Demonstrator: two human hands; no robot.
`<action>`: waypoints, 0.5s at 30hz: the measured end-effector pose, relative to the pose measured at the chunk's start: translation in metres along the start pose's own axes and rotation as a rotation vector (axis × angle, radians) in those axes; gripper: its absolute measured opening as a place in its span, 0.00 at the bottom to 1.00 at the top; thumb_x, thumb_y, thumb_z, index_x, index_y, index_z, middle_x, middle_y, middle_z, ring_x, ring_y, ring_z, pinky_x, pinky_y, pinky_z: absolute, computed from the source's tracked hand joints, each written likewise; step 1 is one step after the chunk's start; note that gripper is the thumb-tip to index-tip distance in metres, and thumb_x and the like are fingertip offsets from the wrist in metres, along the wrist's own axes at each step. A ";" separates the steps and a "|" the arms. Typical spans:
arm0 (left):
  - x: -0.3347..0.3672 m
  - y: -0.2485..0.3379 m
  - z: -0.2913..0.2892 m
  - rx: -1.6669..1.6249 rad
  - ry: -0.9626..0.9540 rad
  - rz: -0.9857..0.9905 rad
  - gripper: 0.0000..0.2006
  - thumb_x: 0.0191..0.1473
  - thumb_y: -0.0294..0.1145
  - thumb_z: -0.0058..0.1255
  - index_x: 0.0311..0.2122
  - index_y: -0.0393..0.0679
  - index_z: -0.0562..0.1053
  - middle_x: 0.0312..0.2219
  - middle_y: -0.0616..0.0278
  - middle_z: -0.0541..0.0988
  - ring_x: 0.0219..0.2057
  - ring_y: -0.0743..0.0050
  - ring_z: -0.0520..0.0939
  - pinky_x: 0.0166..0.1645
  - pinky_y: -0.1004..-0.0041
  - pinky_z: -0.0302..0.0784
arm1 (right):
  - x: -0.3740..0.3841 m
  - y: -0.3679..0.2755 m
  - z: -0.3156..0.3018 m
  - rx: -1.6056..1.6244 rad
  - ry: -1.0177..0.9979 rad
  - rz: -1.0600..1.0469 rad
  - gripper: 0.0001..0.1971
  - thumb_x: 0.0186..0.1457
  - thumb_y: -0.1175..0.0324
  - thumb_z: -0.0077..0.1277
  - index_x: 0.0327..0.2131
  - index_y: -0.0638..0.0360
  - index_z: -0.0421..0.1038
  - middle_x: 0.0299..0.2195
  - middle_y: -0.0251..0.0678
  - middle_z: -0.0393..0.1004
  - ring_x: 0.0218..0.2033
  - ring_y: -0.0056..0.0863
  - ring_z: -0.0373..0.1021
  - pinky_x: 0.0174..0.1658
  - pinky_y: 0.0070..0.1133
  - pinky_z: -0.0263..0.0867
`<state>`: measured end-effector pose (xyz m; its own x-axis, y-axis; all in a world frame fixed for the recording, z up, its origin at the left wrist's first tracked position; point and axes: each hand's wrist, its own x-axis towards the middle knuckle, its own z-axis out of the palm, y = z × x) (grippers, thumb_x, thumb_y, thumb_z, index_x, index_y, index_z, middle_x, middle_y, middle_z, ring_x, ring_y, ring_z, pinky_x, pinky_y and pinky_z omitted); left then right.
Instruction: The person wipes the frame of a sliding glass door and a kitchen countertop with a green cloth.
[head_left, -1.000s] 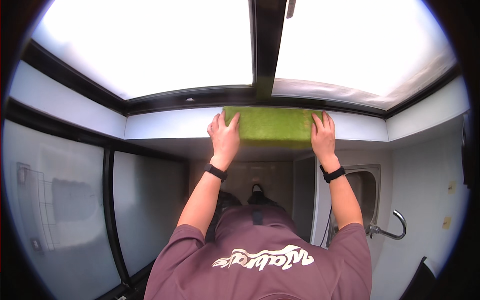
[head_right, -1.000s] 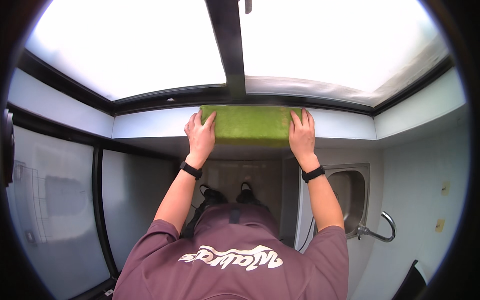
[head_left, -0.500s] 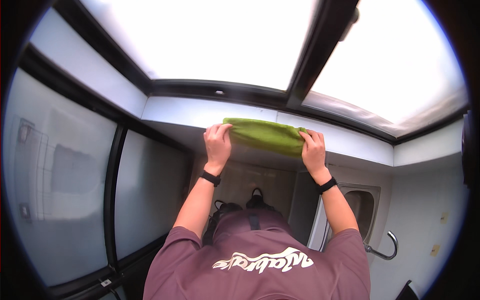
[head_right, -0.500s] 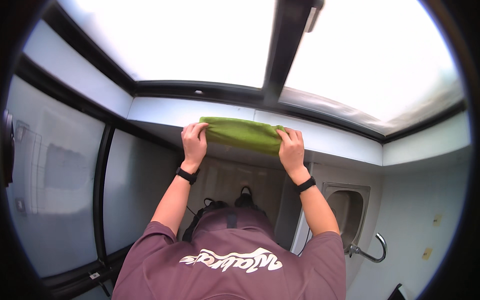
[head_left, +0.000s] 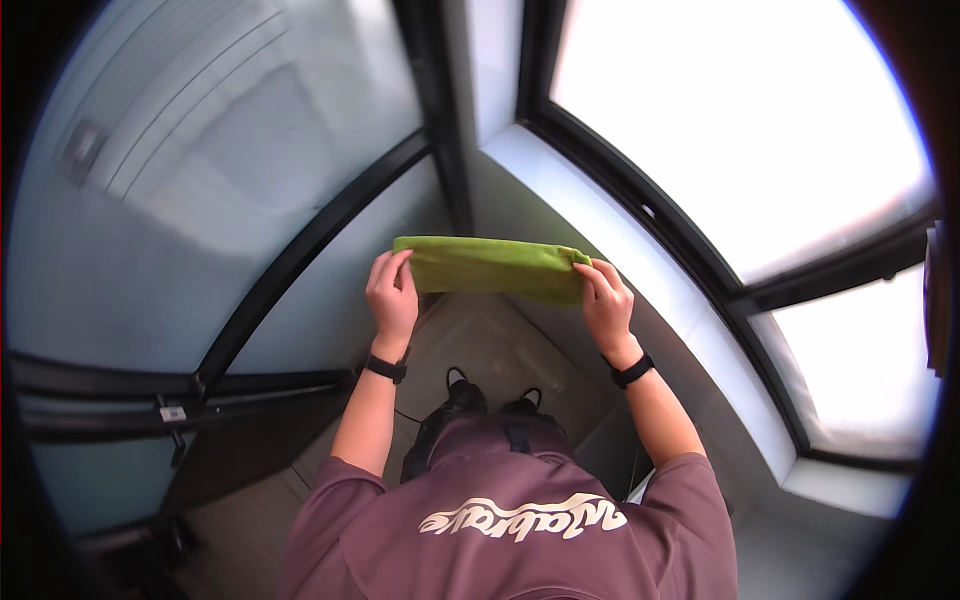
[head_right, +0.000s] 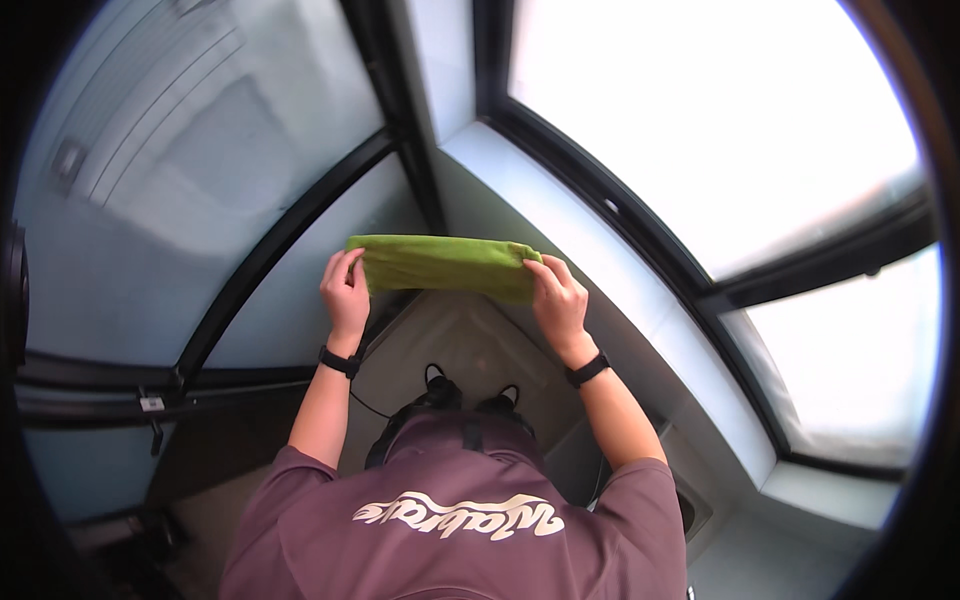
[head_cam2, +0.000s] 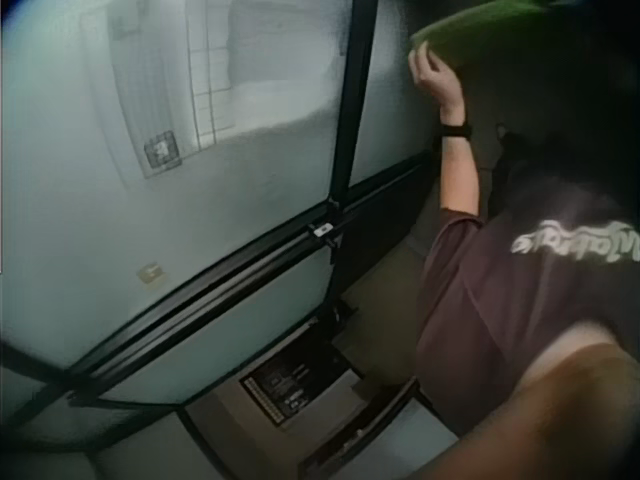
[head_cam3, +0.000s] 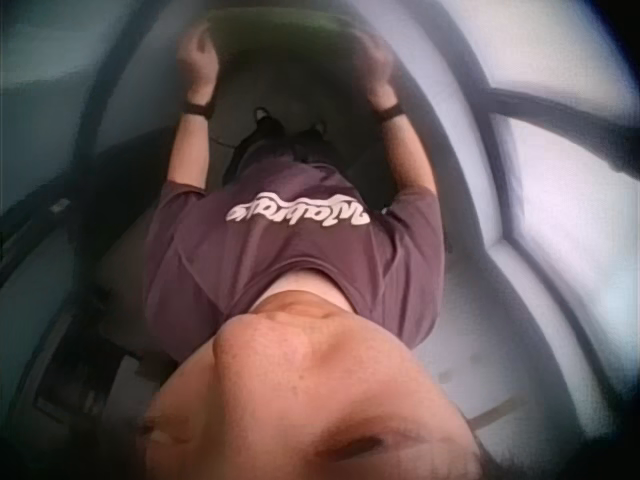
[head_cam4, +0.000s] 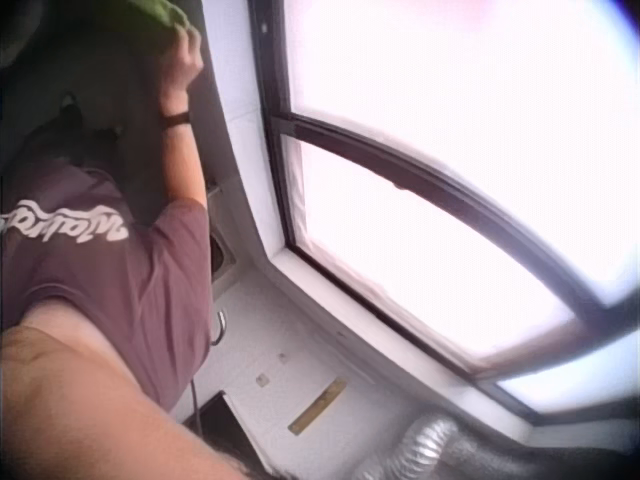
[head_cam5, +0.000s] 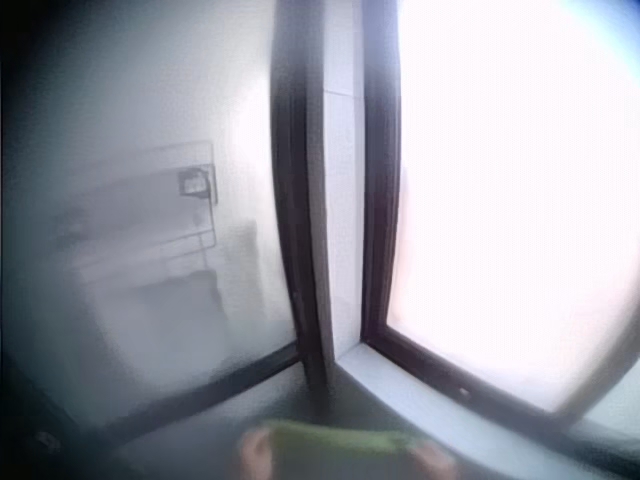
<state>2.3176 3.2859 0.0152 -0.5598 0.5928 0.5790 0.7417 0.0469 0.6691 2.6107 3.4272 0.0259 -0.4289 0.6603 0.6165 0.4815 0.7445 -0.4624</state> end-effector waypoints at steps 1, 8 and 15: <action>-0.003 -0.011 -0.016 -0.016 0.044 -0.044 0.08 0.55 0.15 0.49 0.40 0.36 0.76 0.33 0.60 0.76 0.25 0.74 0.78 0.25 0.77 0.70 | 0.010 -0.011 0.015 0.020 -0.016 -0.029 0.12 0.49 0.81 0.53 0.38 0.56 0.76 0.37 0.36 0.76 0.32 0.37 0.75 0.33 0.28 0.73; -0.022 -0.075 -0.123 0.062 0.283 -0.123 0.19 0.53 0.13 0.46 0.52 0.35 0.69 0.47 0.50 0.68 0.42 0.59 0.81 0.45 0.68 0.78 | 0.062 -0.099 0.117 0.293 -0.141 -0.272 0.14 0.51 0.82 0.52 0.42 0.58 0.75 0.43 0.43 0.75 0.37 0.42 0.76 0.38 0.29 0.74; -0.046 -0.114 -0.204 0.418 0.366 -0.287 0.33 0.51 0.21 0.54 0.62 0.39 0.58 0.56 0.43 0.59 0.55 0.43 0.70 0.58 0.58 0.66 | 0.078 -0.206 0.197 0.415 -0.279 -0.532 0.24 0.47 0.81 0.52 0.51 0.62 0.68 0.49 0.50 0.68 0.41 0.49 0.72 0.42 0.33 0.72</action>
<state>2.1834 3.0893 0.0072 -0.7937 0.1994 0.5747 0.5833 0.5177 0.6259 2.3273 3.3446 0.0432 -0.7294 0.1576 0.6656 -0.1525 0.9111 -0.3829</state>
